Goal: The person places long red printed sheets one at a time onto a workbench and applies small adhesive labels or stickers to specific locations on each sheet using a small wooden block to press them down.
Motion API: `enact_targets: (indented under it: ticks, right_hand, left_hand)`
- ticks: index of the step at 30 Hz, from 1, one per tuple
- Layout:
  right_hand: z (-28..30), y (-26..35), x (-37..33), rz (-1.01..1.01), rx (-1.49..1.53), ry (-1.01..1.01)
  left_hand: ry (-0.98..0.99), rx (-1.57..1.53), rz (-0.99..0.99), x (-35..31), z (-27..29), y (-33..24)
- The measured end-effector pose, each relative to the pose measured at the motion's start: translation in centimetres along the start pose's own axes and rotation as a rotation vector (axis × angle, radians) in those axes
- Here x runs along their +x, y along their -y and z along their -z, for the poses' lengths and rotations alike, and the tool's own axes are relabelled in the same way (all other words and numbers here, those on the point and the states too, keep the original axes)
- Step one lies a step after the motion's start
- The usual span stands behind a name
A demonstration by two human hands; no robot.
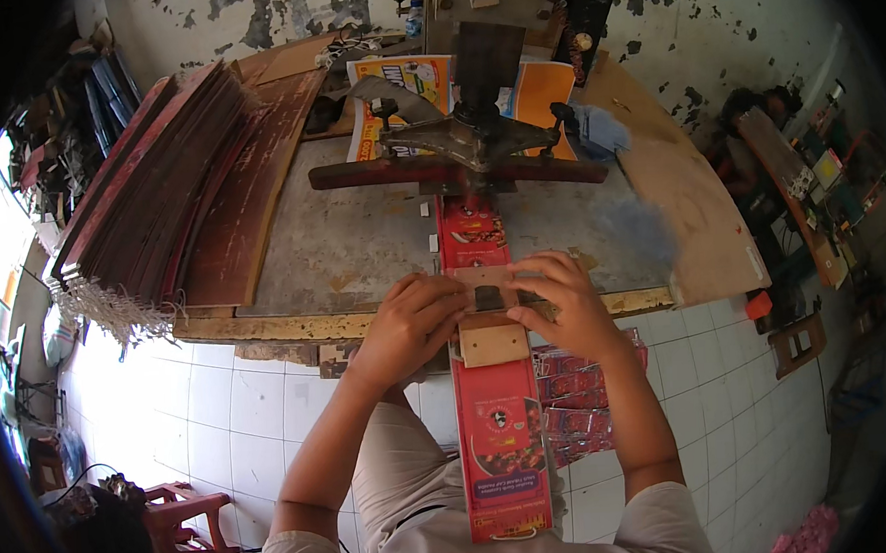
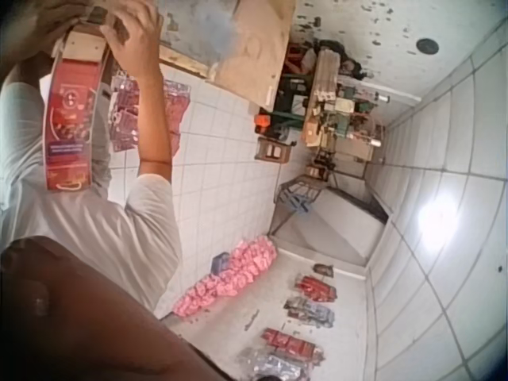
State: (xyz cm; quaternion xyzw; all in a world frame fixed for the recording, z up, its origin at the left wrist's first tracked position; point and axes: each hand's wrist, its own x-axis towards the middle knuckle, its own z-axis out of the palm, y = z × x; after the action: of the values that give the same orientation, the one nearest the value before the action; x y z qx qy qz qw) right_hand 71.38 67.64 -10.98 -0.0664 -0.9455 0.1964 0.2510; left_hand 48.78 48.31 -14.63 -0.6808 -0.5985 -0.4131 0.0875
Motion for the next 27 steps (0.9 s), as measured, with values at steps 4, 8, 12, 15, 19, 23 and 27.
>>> enact_targets:
  ticks: [4,8,12,15,19,23,27]
  right_hand:
    - [-0.6,-0.6,-1.1,0.018,-0.031,-0.024]
    - [-0.7,-0.5,-1.2,0.012,-0.022,-0.038]
    - [-0.7,-0.6,-1.3,0.019,-0.018,-0.034]
    - [-0.6,-0.6,-1.4,0.029,-0.032,-0.044]
    - [-0.7,-0.7,-1.5,0.021,-0.04,-0.051]
    - [-0.5,-0.5,-1.5,0.015,-0.042,-0.053]
    - [-0.5,-0.6,-1.4,0.016,-0.042,-0.053]
  left_hand:
    - [0.013,0.0,0.009,0.0,-0.3,-0.1]
    - [0.022,0.016,-0.003,0.1,-0.3,-0.2]
    - [0.023,0.028,-0.005,0.1,-0.3,0.0]
    - [0.024,0.023,0.003,0.2,-0.3,-0.1]
    - [0.018,0.038,0.017,0.1,-0.3,-0.2]
    - [0.036,0.032,0.016,0.2,-0.3,-0.1]
    - [0.054,0.005,0.024,0.3,-0.1,0.0]
